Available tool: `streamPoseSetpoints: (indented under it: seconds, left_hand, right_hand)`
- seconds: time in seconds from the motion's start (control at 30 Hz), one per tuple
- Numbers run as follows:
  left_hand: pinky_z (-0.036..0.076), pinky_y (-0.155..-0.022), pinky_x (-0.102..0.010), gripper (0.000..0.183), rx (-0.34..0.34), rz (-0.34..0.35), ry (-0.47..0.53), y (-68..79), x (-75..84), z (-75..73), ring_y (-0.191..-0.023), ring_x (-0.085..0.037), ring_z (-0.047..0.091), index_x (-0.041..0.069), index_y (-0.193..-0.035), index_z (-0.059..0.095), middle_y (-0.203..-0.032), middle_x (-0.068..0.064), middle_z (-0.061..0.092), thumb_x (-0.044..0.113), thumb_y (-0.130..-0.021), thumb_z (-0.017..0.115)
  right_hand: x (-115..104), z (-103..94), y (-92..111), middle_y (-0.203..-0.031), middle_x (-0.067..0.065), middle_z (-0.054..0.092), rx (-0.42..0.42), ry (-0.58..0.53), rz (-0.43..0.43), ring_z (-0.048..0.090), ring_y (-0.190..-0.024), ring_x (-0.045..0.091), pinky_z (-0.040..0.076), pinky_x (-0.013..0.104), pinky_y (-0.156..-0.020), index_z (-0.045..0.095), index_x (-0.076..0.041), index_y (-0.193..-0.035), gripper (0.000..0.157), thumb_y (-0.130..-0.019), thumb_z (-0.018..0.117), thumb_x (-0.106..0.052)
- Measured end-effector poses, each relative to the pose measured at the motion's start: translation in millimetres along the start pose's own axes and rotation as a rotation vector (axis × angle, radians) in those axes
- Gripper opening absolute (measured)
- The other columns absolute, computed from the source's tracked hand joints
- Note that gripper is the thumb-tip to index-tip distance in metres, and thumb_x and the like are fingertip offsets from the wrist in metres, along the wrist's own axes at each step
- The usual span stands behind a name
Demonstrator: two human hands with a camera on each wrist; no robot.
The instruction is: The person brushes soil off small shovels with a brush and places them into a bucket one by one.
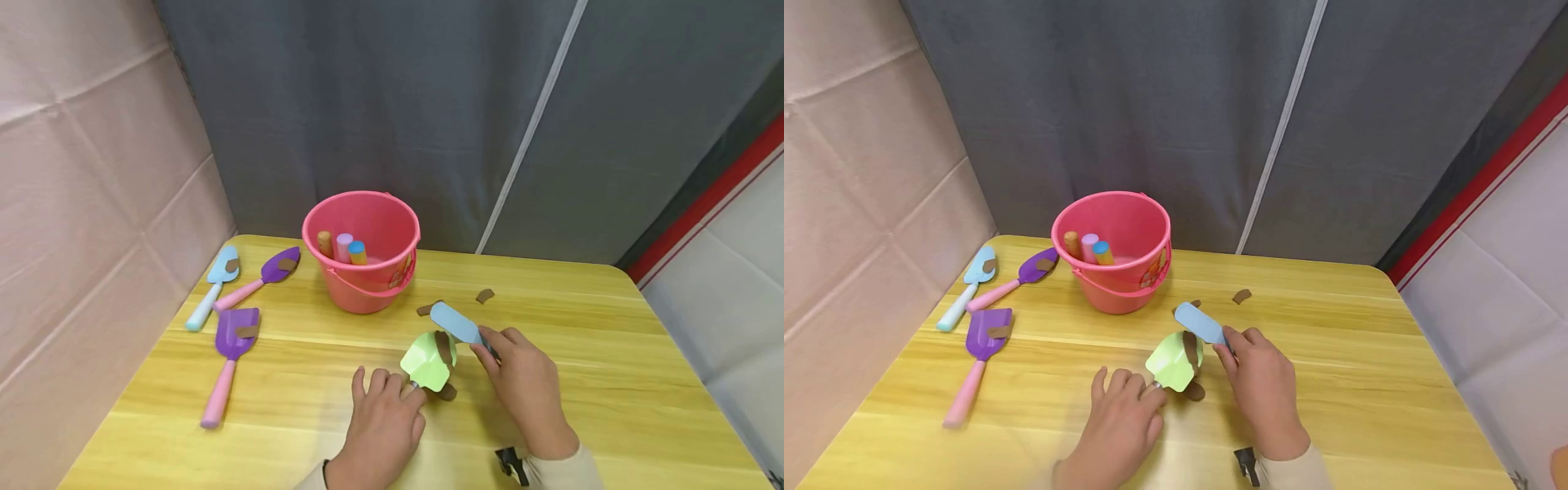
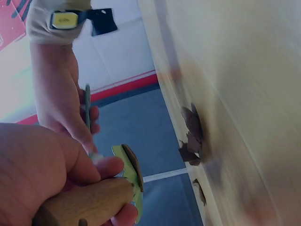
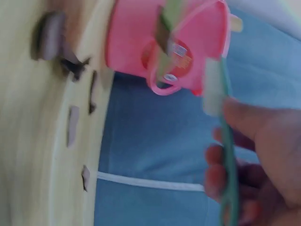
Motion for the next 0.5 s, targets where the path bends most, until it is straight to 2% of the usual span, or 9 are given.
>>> streamPoseSetpoints:
  seconds: [0.13, 0.2, 0.27, 0.4, 0.47, 0.5]
  left_hand:
    - [0.033, -0.094, -0.066, 0.005, -0.01, -0.019, 0.006, -0.7, -2.7, -0.9, -0.095, -0.026, 0.049, 0.02, -0.081, 0.062, -0.091, 0.0, 0.057, 0.019, -0.079, 0.067]
    - [0.033, -0.095, -0.066, 0.003, -0.033, -0.013, 0.016, -1.0, -1.6, -1.5, -0.096, -0.026, 0.05, 0.021, -0.083, 0.064, -0.094, 0.0, 0.059, 0.02, -0.081, 0.065]
    - [0.034, -0.095, -0.066, 0.004, -0.052, -0.005, 0.029, -1.2, -0.2, -1.8, -0.098, -0.025, 0.05, 0.021, -0.086, 0.065, -0.096, 0.0, 0.06, 0.021, -0.082, 0.064]
    - [0.034, -0.094, -0.067, 0.004, -0.044, -0.012, 0.037, 0.0, -0.9, -1.9, -0.097, -0.026, 0.05, 0.022, -0.085, 0.065, -0.091, 0.0, 0.057, 0.019, -0.082, 0.064]
    - [0.033, -0.094, -0.067, 0.005, -0.029, -0.031, 0.04, 0.1, -3.6, -1.8, -0.095, -0.026, 0.049, 0.022, -0.082, 0.064, -0.088, 0.0, 0.056, 0.018, -0.081, 0.065]
    - [0.032, -0.094, -0.068, 0.005, -0.023, -0.04, 0.039, 0.0, -5.1, -1.7, -0.094, -0.026, 0.049, 0.022, -0.081, 0.063, -0.087, 0.0, 0.055, 0.017, -0.08, 0.065]
  right_hand:
    - [1.5, 0.2, 1.6, -0.076, -0.008, 0.056, -0.148, -0.043, -0.034, 0.04, -0.055, 0.005, 0.037, 0.025, -0.048, 0.078, -0.013, -0.102, 0.028, -0.076, 0.085, -0.022]
    - [0.6, 3.1, 2.4, -0.075, -0.009, 0.055, -0.195, -0.044, -0.065, 0.04, -0.055, 0.004, 0.037, 0.024, -0.049, 0.078, -0.015, -0.101, 0.026, -0.077, 0.084, -0.023]
    - [0.5, 5.9, 2.5, -0.075, -0.007, 0.056, -0.17, -0.018, -0.074, 0.04, -0.053, 0.005, 0.036, 0.024, -0.047, 0.078, -0.014, -0.104, 0.027, -0.079, 0.083, -0.024]
    - [3.5, 5.6, 0.7, -0.078, 0.002, 0.061, -0.014, 0.02, -0.034, 0.044, -0.052, 0.009, 0.037, 0.027, -0.044, 0.076, -0.008, -0.109, 0.032, -0.081, 0.081, -0.022]
    - [5.5, 3.8, 0.7, -0.078, 0.002, 0.062, 0.003, 0.004, -0.019, 0.044, -0.052, 0.009, 0.036, 0.027, -0.044, 0.076, -0.007, -0.109, 0.033, -0.08, 0.082, -0.021]
    - [5.9, 3.1, 0.7, -0.078, 0.001, 0.061, -0.016, -0.015, -0.025, 0.044, -0.053, 0.008, 0.037, 0.027, -0.045, 0.076, -0.008, -0.108, 0.033, -0.079, 0.083, -0.02]
Point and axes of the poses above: each hand's wrist, its own y-axis away from the middle knuckle, its own z-axis out of the palm, x = y × z, the point moved 3 cm from there along -y, towards the middle knuckle
